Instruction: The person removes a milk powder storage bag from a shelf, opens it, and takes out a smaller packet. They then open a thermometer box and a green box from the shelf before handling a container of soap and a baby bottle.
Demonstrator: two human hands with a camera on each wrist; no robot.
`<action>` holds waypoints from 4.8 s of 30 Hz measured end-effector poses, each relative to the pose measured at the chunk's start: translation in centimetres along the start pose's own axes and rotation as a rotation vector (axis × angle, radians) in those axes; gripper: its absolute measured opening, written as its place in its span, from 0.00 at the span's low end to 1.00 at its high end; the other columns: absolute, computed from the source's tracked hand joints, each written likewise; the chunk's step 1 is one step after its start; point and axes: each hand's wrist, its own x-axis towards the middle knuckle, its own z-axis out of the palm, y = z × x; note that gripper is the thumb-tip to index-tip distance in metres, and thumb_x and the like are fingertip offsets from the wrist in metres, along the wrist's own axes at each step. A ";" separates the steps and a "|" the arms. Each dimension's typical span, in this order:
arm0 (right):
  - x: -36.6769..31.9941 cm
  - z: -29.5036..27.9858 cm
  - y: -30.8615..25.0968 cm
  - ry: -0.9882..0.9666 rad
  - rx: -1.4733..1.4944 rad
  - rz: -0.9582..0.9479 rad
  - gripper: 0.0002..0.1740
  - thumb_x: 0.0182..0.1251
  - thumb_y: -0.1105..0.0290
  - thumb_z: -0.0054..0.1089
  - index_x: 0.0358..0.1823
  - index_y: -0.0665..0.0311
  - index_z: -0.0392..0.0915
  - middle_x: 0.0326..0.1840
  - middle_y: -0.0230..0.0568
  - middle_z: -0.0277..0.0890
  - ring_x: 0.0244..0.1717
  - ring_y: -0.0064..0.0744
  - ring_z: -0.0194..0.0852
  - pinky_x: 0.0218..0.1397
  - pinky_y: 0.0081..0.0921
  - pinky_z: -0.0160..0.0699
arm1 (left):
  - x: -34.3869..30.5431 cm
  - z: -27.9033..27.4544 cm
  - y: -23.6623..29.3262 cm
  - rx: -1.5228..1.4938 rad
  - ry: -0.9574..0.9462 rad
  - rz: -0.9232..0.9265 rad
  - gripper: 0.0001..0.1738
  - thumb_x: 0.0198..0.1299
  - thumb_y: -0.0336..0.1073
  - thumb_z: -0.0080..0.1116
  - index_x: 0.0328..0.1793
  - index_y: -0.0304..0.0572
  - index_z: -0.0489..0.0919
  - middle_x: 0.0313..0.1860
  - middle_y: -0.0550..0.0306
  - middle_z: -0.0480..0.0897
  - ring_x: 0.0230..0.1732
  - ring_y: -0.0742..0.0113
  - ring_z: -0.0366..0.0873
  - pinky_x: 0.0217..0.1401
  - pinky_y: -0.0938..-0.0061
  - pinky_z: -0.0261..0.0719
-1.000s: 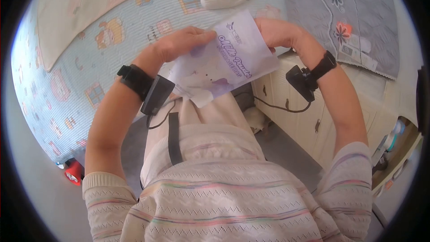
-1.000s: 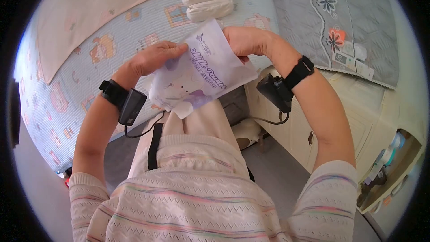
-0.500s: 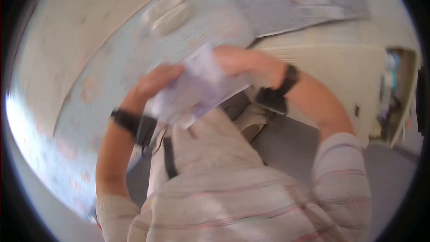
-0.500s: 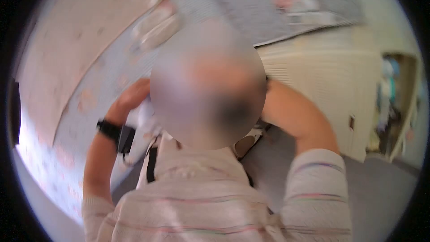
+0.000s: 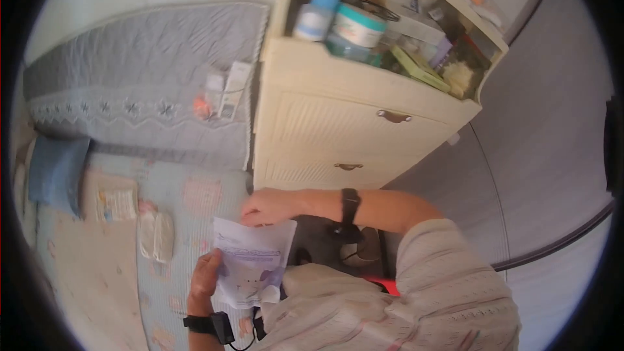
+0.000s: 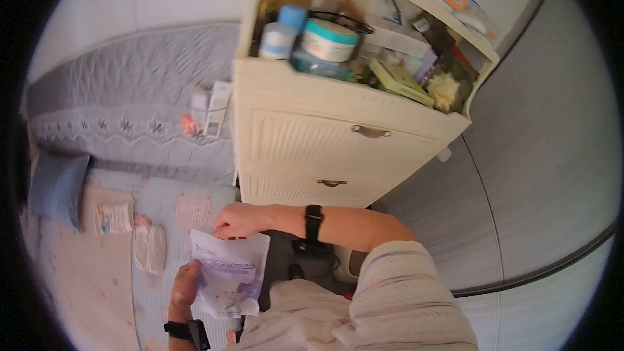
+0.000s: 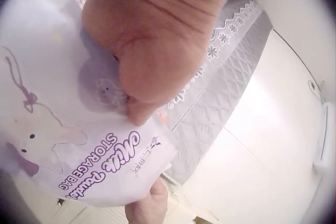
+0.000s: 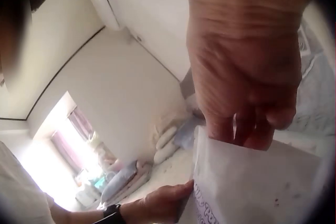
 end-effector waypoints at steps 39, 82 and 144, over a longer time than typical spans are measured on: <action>-36.4 -9.2 8.7 1.004 0.119 0.116 0.09 0.58 0.72 0.62 0.40 0.68 0.81 0.27 0.39 0.79 0.26 0.21 0.74 0.29 0.18 0.70 | 11.9 28.7 20.9 0.807 -0.712 0.450 0.26 0.44 0.27 0.67 0.53 0.35 0.77 0.37 0.56 0.84 0.39 0.74 0.77 0.48 0.77 0.73; -43.6 -21.0 9.9 1.645 0.784 -0.341 0.16 0.61 0.69 0.62 0.47 0.70 0.76 0.41 0.40 0.80 0.38 0.26 0.80 0.41 0.23 0.81 | 13.2 26.1 19.9 0.335 -0.720 0.139 0.19 0.54 0.23 0.59 0.54 0.32 0.75 0.43 0.51 0.82 0.45 0.65 0.80 0.49 0.74 0.77; -34.2 -9.3 10.0 0.689 0.734 -0.193 0.26 0.61 0.71 0.63 0.61 0.67 0.67 0.52 0.33 0.75 0.49 0.21 0.70 0.53 0.21 0.71 | 9.1 32.1 27.3 0.072 -0.480 0.585 0.07 0.62 0.32 0.57 0.36 0.34 0.80 0.27 0.69 0.75 0.30 0.82 0.67 0.33 0.84 0.67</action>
